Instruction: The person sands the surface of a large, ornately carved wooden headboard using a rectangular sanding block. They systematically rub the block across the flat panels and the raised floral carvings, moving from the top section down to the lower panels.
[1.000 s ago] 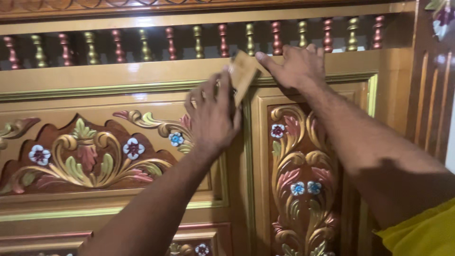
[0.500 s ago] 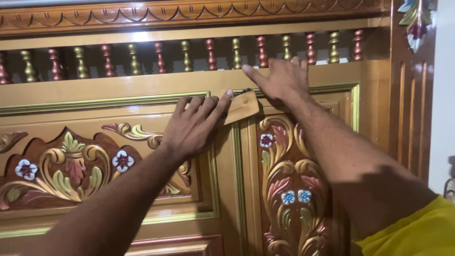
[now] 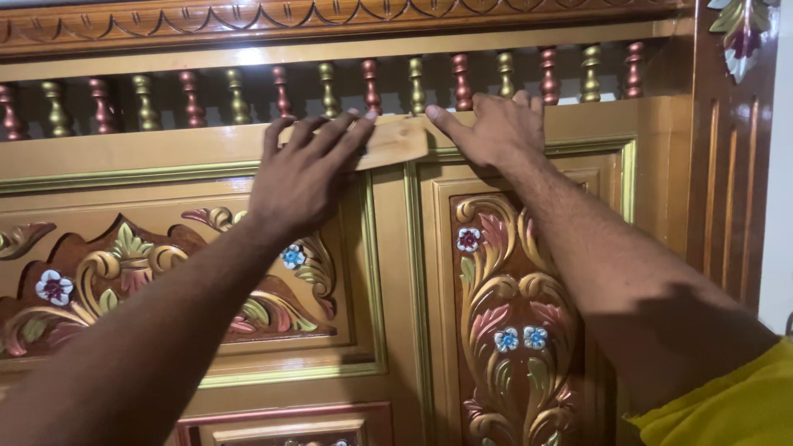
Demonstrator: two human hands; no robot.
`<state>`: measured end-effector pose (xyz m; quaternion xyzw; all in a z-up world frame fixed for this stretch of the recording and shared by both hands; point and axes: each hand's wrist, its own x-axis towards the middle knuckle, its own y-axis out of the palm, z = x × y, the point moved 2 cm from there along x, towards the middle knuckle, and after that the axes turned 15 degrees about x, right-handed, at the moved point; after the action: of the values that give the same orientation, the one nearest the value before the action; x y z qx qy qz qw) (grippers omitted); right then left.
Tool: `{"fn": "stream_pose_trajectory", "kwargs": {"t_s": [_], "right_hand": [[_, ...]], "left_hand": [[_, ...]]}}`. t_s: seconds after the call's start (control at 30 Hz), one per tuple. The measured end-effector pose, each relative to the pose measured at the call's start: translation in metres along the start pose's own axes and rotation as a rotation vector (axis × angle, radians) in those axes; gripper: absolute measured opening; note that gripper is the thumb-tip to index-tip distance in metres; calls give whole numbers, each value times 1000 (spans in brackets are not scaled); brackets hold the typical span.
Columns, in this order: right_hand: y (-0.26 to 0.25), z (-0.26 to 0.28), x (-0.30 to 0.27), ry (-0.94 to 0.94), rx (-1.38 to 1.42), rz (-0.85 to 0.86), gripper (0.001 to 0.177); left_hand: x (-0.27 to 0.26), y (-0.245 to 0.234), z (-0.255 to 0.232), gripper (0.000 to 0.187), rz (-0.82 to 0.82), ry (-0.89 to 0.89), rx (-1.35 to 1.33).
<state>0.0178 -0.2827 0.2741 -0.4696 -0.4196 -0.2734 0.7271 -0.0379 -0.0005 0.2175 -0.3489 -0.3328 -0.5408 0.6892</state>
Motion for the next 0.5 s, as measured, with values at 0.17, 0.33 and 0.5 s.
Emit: {"fn": "stream_pose_trajectory", "kwargs": {"t_s": [0.17,0.33,0.5], "right_hand": [[5,-2,5,-27,-5,-16,112],[3,-2,3,7,0,12,112],[0,2,-1,-18,-1,-21,109]], "left_hand": [[-16,5,31,106,88,23,205],[-36,3,50,113,156,16,137],[-23,11,24,94,156,51,261]]}}
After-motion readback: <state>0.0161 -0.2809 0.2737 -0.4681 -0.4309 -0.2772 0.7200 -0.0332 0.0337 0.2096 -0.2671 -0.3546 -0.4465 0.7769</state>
